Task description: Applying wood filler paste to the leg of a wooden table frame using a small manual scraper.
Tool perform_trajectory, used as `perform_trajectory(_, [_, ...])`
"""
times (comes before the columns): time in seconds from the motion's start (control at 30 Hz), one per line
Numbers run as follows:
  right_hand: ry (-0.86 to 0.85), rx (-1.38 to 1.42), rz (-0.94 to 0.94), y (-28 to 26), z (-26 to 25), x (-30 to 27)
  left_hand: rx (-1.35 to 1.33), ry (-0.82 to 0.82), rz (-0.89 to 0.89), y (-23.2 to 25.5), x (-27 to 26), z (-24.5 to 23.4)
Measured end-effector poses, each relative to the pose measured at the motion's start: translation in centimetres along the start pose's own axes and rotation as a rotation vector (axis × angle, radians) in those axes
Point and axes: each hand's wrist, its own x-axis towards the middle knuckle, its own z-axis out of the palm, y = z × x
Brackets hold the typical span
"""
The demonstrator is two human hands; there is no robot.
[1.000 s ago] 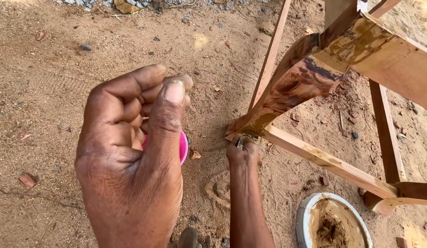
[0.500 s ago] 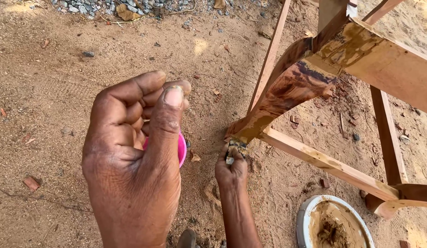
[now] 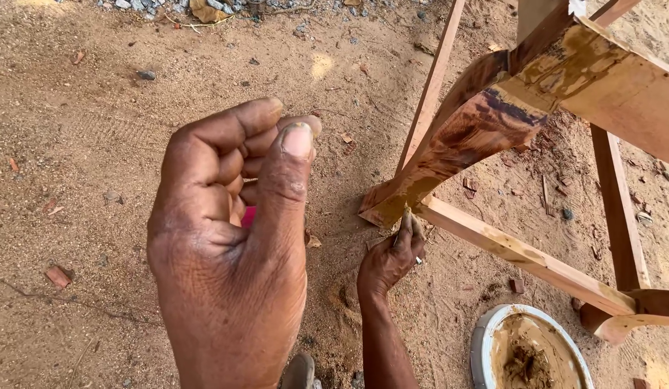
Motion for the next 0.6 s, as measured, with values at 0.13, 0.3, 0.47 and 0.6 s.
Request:
perform_trajectory(0.13, [-0.065, -0.136, -0.004, 2.0, 3.4, -0.4, 0.014, 0.014, 0.011, 0.0, -0.1, 0.0])
perform_trajectory(0.3, [-0.202, -0.406, -0.036, 2.2, 4.2, -0.6, 0.044, 0.014, -0.01, -0.7, 0.1, 0.0])
perform_trajectory(0.47, [-0.321, -0.435, 0.009, 10.6, 8.0, -1.1, 0.0, 0.003, -0.001, -0.6, -0.3, 0.2])
perform_trajectory(0.6, [-0.526, -0.676, -0.083, 5.4, 3.2, 0.1, -0.007, 0.001, 0.053, -0.2, -0.3, -0.2])
